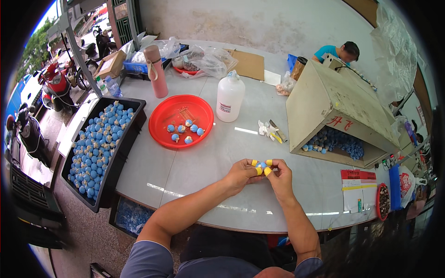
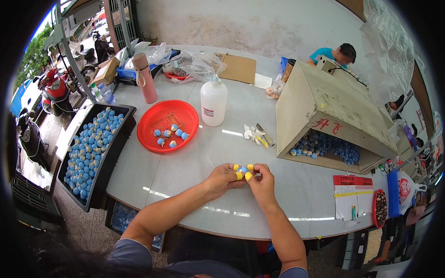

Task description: The person assembles toy parts by gluing small blue spheres and yellow spheres together at a workbench, applying glue from a bottle.

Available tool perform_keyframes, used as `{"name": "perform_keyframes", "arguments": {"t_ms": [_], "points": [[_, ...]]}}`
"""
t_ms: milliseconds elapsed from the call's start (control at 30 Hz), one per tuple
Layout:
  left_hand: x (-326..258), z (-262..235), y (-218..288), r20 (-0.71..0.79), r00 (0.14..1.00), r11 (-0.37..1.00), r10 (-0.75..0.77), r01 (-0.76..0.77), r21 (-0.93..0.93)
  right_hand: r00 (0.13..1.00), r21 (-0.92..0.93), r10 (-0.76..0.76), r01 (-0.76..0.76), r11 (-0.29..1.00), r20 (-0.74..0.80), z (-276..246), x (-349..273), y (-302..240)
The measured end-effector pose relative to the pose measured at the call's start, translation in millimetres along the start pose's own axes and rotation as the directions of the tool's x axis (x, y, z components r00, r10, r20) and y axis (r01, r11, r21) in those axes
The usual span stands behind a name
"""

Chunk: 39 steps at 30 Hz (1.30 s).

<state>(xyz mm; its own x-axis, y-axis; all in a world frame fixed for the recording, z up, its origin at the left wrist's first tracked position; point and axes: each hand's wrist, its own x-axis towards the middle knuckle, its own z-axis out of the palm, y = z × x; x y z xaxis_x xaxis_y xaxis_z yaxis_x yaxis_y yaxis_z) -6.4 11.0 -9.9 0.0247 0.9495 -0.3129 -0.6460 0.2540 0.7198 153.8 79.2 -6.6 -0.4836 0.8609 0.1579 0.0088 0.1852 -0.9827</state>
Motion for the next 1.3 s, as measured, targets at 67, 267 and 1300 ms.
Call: {"name": "perform_keyframes", "arguments": {"t_ms": [67,267,1300], "points": [[1,0,0,-0.003,1.0,1.0,-0.005,0.005,-0.002,0.992,-0.158,-0.123,0.124,0.98,0.014,-1,3,1],[1,-2,7,0.11,0.992,0.981,-0.063,0.082,-0.176,0.989,-0.015,-0.08,0.082,0.997,0.121,-13,7,1],[4,-1,-7,0.109,0.994,0.999,0.023,-0.027,0.028,0.939,-0.459,-0.281,0.342,0.82,0.198,-15,-2,-33]]}}
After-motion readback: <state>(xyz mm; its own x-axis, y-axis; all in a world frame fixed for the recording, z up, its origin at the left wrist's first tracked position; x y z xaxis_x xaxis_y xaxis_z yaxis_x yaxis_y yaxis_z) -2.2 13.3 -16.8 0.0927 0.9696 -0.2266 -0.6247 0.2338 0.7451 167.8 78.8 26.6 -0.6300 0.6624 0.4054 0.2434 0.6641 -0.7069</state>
